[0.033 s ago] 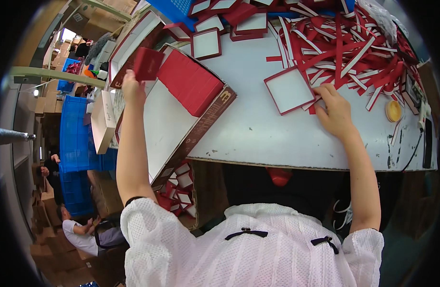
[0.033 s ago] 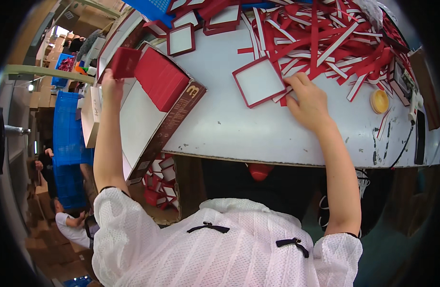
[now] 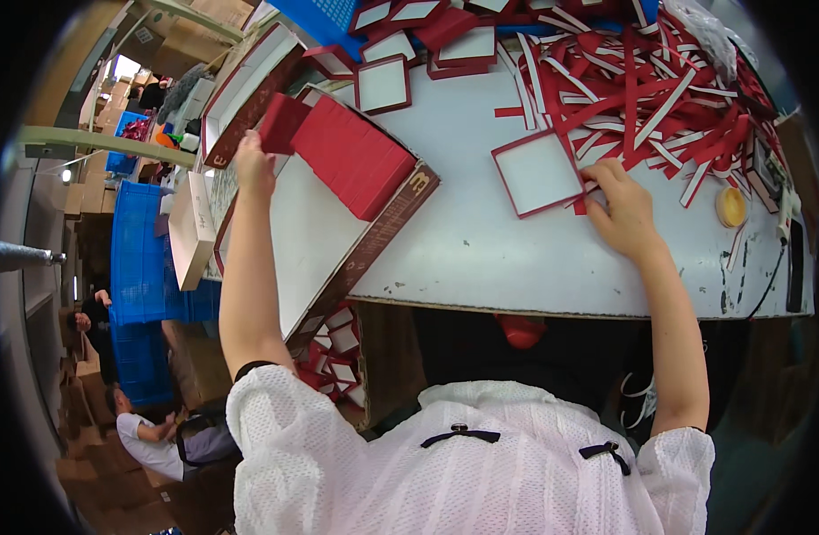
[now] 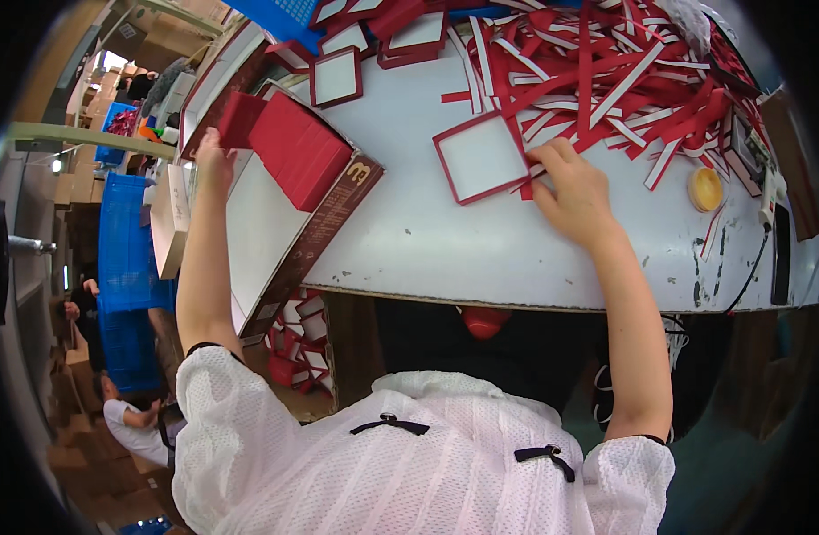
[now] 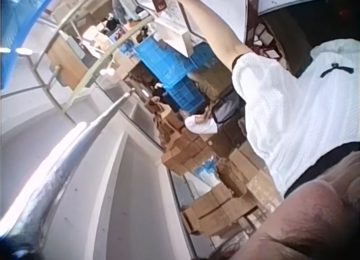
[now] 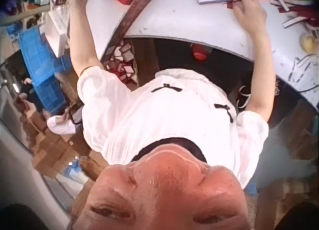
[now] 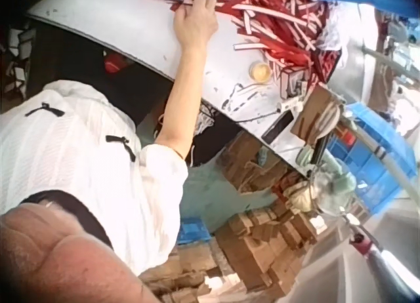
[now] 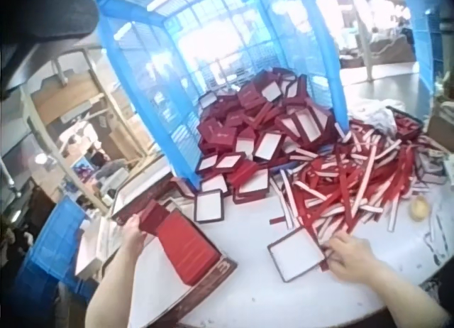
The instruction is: The person assembles small red jewelry boxes by hand. They pick up a box base and a red ribbon, thread the ribbon through the box's slot, and pull it tight. The person repeats this process for multiple boxes, placing the finished items into a cardboard container.
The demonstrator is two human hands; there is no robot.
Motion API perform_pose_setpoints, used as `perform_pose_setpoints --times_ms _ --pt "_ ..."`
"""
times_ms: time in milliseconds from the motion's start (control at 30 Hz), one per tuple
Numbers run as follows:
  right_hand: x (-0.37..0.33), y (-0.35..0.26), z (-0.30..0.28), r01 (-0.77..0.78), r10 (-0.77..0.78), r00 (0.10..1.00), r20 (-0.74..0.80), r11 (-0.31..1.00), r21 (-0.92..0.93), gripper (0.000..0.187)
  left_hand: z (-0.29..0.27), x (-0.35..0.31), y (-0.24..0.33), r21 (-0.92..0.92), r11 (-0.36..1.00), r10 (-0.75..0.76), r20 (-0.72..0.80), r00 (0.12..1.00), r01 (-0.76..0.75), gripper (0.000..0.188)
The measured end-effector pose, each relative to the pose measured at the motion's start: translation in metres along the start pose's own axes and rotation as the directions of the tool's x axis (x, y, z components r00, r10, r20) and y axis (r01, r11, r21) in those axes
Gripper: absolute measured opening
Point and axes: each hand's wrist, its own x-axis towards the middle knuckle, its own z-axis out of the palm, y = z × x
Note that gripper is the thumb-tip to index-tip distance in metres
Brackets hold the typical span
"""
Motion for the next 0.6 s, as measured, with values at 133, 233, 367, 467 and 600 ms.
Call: perform_pose_setpoints --times_ms 133,233,367,467,600 --pt "-0.003 0.002 -0.007 0.008 -0.007 1.0 -0.029 0.999 0.032 0.018 0.031 0.013 -0.031 0.059 0.995 -0.09 0.275 0.957 0.077 0.022" --pt "-0.004 0.008 -0.003 0.0 0.018 0.994 -0.105 0.987 0.163 0.012 0.037 0.021 -0.034 -0.037 0.996 -0.068 0.34 0.938 0.085 0.025" --pt "-0.006 0.017 0.005 0.097 -0.037 0.969 -0.244 0.967 0.236 0.008 0.035 0.025 -0.014 0.385 0.88 0.278 0.06 0.959 -0.279 0.026" --pt "-0.004 0.016 0.008 0.043 0.026 0.97 -0.24 0.961 0.275 0.007 0.105 -0.059 0.031 0.204 0.726 0.623 0.211 0.754 -0.657 0.02" --pt "-0.012 0.015 -0.007 -0.016 0.03 0.995 -0.099 0.989 0.146 0.013 0.172 -0.207 0.044 0.068 0.702 0.293 0.88 0.374 -0.709 0.015"
